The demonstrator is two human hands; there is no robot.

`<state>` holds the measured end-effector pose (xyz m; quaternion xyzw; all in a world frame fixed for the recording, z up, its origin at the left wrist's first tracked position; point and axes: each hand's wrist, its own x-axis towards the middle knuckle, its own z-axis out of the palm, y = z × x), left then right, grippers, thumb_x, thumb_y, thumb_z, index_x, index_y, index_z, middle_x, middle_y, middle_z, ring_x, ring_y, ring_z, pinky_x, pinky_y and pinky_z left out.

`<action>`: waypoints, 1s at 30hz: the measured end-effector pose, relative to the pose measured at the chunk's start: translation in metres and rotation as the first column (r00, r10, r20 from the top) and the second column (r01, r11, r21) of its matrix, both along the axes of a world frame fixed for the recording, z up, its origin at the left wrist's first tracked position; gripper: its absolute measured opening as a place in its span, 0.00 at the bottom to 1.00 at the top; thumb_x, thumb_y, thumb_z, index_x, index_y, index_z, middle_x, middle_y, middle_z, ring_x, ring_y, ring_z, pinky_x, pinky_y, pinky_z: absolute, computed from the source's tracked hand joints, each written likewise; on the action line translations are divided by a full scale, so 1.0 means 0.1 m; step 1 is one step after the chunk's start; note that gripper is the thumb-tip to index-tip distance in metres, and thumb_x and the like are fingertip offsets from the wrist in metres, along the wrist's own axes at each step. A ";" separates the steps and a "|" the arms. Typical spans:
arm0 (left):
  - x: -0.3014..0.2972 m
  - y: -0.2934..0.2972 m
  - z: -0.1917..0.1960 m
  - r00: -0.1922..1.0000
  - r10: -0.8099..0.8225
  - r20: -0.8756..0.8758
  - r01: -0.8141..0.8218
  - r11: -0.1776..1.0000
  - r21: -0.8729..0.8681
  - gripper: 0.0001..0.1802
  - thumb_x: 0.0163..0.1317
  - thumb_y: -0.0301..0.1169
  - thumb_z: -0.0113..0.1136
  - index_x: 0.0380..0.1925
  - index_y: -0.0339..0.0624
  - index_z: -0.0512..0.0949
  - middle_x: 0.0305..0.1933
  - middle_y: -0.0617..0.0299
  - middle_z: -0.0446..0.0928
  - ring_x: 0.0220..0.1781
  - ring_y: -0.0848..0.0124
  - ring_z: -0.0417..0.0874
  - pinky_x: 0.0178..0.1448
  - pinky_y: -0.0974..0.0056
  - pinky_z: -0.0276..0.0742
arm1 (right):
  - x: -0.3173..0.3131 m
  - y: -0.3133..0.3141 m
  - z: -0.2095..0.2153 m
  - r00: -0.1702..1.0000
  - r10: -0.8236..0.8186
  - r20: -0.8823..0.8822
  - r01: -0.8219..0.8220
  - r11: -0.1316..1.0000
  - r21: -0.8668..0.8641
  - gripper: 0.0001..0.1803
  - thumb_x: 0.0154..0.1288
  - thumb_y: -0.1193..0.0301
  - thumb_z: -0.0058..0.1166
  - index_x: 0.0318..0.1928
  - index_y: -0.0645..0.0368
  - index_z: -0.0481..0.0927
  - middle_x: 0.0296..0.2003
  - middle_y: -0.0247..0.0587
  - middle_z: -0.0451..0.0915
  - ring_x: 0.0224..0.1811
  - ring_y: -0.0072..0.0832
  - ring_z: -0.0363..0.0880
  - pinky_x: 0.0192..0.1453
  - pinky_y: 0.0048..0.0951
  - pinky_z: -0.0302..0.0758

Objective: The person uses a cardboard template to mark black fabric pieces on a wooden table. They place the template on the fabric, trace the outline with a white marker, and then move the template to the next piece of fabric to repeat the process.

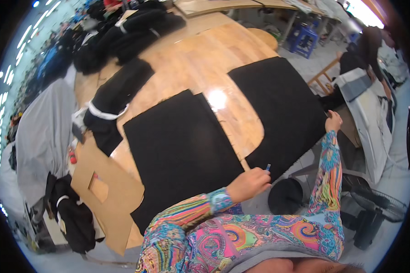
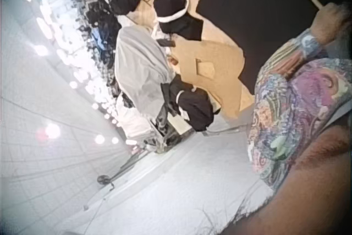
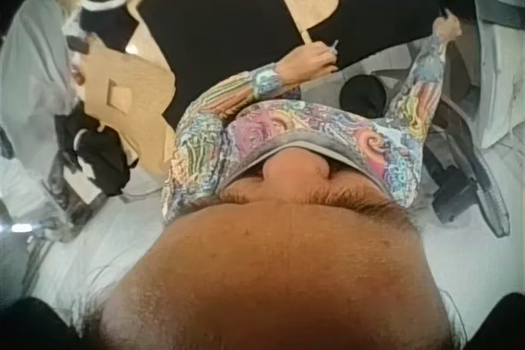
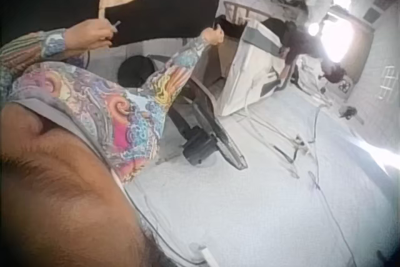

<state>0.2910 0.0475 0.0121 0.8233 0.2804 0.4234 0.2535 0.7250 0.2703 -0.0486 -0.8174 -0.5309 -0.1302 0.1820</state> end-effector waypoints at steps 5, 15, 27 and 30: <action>-1.42 -0.62 0.08 0.709 0.696 -0.114 -0.705 0.699 -0.122 0.10 0.51 0.25 0.66 0.32 0.38 0.74 0.40 0.54 0.78 0.39 0.58 0.78 0.43 0.61 0.76 | -1.46 -0.61 0.39 0.818 0.570 -0.077 -0.535 0.803 0.260 0.16 0.53 0.77 0.51 0.45 0.55 0.80 0.50 0.43 0.73 0.56 0.40 0.67 0.62 0.39 0.62; -2.58 -2.36 -0.23 -0.008 0.826 -0.563 -0.996 -0.054 -0.065 0.15 0.55 0.30 0.64 0.37 0.35 0.70 0.37 0.50 0.72 0.40 0.55 0.73 0.44 0.58 0.69 | -4.52 -2.16 0.39 0.091 0.941 -0.327 -0.991 0.117 0.061 0.29 0.51 0.58 0.62 0.53 0.56 0.73 0.58 0.47 0.65 0.64 0.50 0.56 0.66 0.53 0.55; -2.67 -2.50 -0.34 0.049 0.930 -0.365 -0.946 -0.074 -0.316 0.08 0.55 0.23 0.60 0.28 0.36 0.69 0.26 0.55 0.69 0.28 0.59 0.70 0.35 0.59 0.67 | -4.85 -2.63 0.25 0.197 0.974 -0.115 -0.962 0.170 -0.212 0.40 0.58 0.40 0.45 0.63 0.53 0.65 0.66 0.44 0.58 0.70 0.45 0.48 0.70 0.57 0.42; -2.73 -2.54 -0.37 0.071 0.946 -0.315 -0.945 -0.037 -0.325 0.07 0.55 0.22 0.59 0.27 0.37 0.69 0.25 0.56 0.68 0.26 0.61 0.69 0.33 0.60 0.66 | -4.86 -2.65 0.25 0.212 0.970 -0.117 -0.956 0.181 -0.231 0.40 0.59 0.39 0.42 0.63 0.53 0.64 0.66 0.44 0.57 0.71 0.45 0.48 0.70 0.57 0.42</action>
